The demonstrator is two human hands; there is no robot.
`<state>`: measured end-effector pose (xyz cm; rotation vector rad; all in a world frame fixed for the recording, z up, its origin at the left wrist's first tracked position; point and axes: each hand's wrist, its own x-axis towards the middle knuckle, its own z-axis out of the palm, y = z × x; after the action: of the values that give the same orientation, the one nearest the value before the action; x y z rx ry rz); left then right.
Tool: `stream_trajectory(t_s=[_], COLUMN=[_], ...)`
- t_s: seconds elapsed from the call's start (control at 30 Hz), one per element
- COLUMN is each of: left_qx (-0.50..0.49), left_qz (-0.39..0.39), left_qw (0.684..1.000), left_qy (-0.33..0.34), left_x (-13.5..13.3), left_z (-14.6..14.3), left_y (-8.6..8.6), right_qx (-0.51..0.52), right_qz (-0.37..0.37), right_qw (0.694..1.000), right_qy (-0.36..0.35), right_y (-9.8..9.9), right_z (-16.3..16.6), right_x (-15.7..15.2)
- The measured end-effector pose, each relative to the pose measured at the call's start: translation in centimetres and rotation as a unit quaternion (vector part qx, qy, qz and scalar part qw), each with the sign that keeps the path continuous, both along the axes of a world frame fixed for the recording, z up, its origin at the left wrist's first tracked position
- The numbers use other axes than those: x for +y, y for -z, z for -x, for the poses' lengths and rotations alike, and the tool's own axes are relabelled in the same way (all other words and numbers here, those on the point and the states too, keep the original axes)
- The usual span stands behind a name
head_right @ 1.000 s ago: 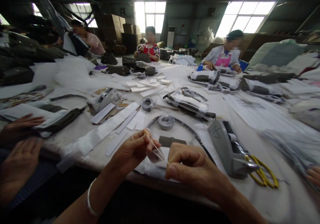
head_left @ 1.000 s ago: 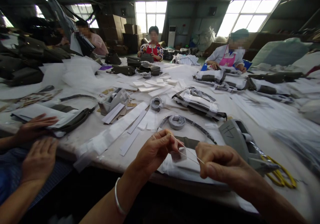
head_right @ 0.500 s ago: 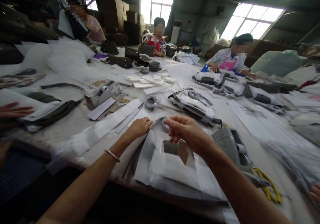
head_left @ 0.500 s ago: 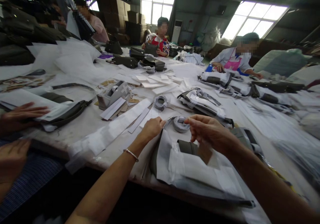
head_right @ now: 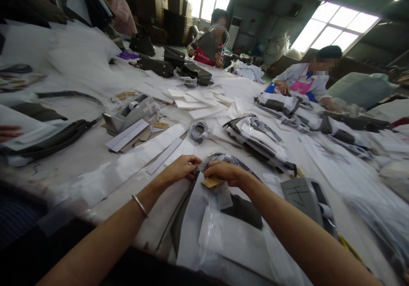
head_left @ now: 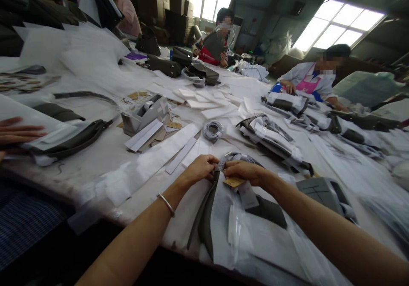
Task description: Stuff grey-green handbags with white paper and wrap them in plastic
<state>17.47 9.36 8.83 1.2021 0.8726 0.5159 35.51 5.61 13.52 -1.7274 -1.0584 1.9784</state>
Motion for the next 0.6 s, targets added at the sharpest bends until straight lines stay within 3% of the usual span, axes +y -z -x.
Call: stream_trajectory(t_s=[0.13,0.27,0.43,0.6], left_qx=[0.002,0.019,0.116,0.149], left_qz=[-0.030,-0.045,-0.189,-0.275], left_qw=[1.000,0.998,0.975,0.949], left_qy=[-0.004,0.043,-0.002,-0.028], left_x=[0.2,0.5,0.5,0.4], left_z=[-0.1,-0.3,-0.9,-1.2], left_y=[-0.1,0.5,1.1,0.9], right_qx=[0.087,0.088,0.039,-0.004], right_qz=[0.014,0.013,-0.034,-0.065], right_qw=[0.996,0.996,0.998,0.998], right_qy=[0.030,0.026,0.018,-0.018], right_y=[0.4,0.4,0.6,0.6], right_z=[-0.5,-0.5,-0.6,-1.1], right_x=[-0.1,-0.3,-0.1,0.1])
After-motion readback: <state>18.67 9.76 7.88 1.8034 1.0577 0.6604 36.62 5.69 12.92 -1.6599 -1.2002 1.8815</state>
